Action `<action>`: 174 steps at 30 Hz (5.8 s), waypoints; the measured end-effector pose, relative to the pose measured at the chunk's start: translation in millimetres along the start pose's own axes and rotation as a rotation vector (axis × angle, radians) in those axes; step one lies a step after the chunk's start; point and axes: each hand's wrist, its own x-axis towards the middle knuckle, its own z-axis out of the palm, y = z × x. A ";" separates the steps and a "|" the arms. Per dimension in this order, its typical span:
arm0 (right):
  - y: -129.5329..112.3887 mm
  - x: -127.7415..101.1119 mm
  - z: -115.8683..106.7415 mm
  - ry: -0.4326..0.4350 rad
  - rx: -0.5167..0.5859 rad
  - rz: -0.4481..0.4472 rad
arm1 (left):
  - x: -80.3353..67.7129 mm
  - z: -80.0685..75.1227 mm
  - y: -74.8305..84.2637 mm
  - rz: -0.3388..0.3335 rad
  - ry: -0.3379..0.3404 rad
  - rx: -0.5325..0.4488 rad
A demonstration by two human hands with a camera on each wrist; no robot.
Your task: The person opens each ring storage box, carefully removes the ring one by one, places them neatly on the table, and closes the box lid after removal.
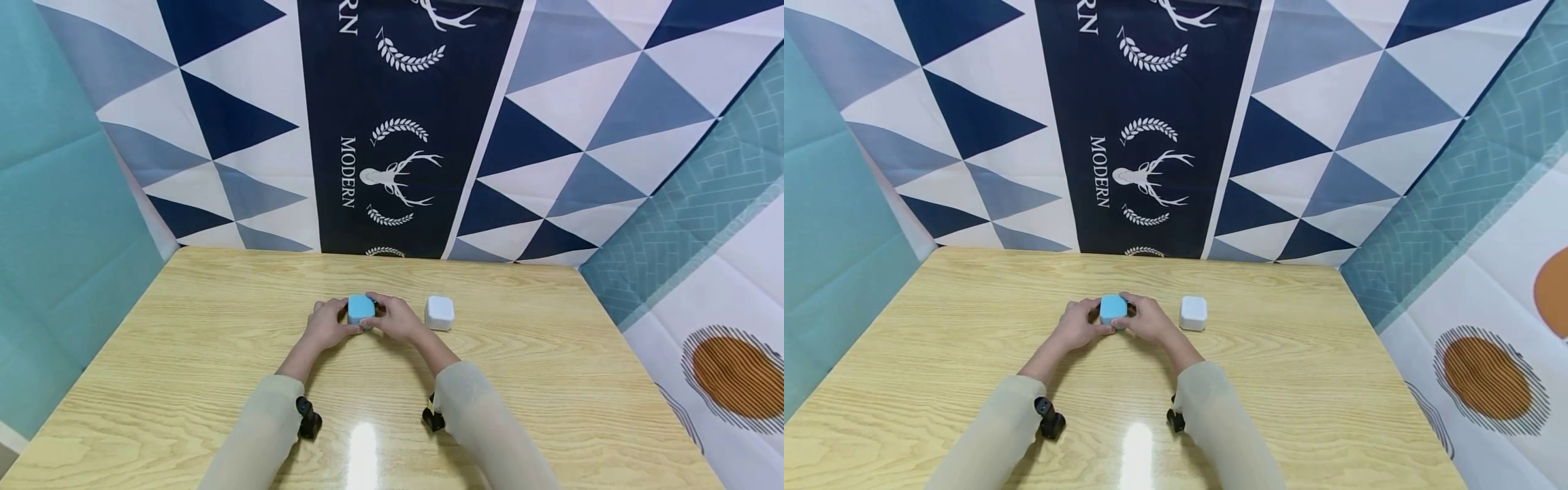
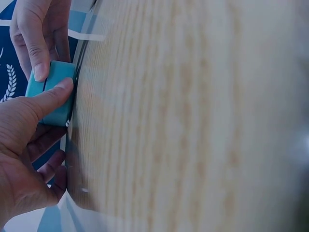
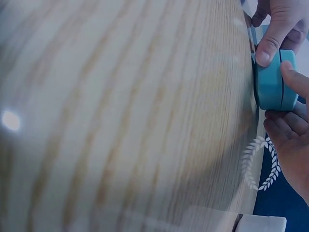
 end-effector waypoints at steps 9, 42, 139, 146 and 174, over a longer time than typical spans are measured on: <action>1.5 1.3 -0.6 -0.004 -0.005 -0.012 | 0.3 -0.3 0.8 0.002 0.003 0.003; -0.1 2.2 -2.7 -0.005 0.004 -0.018 | -0.2 -0.9 1.2 0.009 0.005 0.008; -0.1 7.5 -8.0 -0.062 0.003 0.012 | -2.0 2.8 -0.2 0.003 0.018 -0.002; -1.7 7.1 -9.9 -0.078 0.009 0.001 | -2.3 2.6 0.2 -0.002 0.012 -0.004; -4.8 6.3 -10.4 -0.070 0.020 0.017 | -2.6 6.0 -2.0 0.014 0.035 0.000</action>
